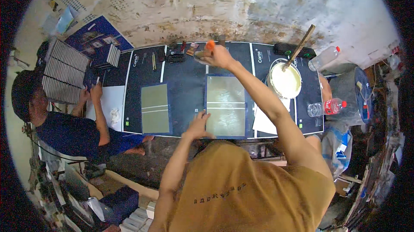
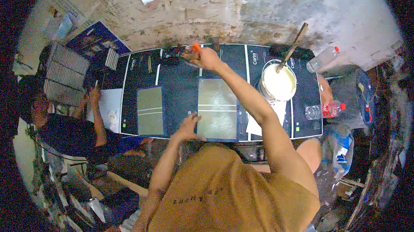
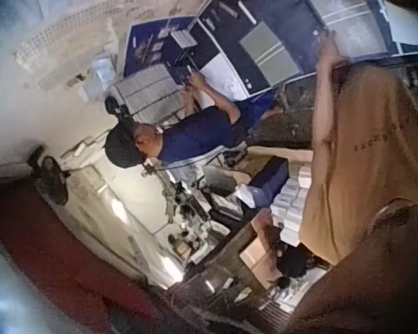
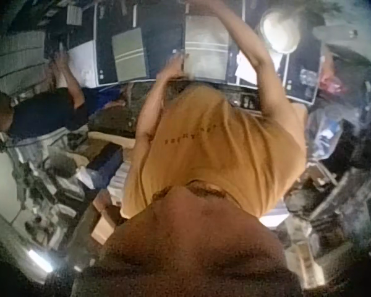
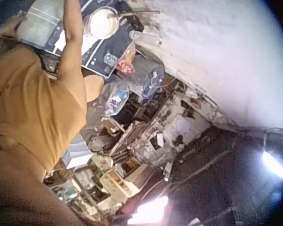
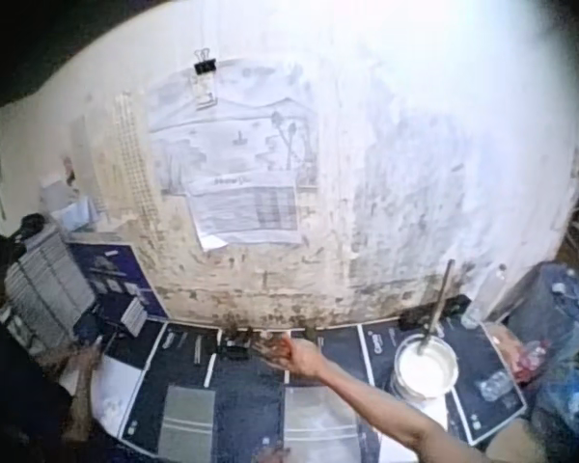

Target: The person applies adhesive to individual cardboard sheets using a brush, dipping the brush into a container of white liquid, spreading it across the surface of the sheets, and stacking the sheets after each application.

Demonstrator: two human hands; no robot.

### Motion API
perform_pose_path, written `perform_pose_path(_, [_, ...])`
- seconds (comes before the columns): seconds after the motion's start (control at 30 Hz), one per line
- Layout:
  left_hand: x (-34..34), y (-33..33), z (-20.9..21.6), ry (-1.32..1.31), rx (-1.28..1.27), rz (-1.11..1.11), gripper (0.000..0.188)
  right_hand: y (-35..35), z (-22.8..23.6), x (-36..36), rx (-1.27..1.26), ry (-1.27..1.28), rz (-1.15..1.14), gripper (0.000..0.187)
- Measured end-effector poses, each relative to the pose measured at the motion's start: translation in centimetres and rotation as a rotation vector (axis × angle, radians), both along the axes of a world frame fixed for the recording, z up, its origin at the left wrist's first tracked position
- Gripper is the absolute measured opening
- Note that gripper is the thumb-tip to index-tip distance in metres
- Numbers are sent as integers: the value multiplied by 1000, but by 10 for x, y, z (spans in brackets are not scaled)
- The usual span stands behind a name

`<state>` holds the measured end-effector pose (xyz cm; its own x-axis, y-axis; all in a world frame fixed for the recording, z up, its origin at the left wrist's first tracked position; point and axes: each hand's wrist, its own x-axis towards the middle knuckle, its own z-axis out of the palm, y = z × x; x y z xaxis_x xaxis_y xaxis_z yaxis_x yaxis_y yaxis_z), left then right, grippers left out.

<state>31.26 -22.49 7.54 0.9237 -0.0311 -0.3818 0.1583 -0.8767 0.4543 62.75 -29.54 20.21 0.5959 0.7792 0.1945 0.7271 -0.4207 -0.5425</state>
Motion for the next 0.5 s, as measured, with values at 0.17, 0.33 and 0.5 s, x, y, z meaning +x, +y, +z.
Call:
perform_pose_path(0.17, [87,65,36,-521,-346,425,38,-87,2,-88,263,45,278,24])
perform_pose_path(0.33, [205,51,62,-208,-294,65,72,-97,-6,-147,-218,-106,334,26])
perform_pose_path(0.5, [261,15,84,321,-33,-164,98,-65,-72,-169,-136,-255,-194,28])
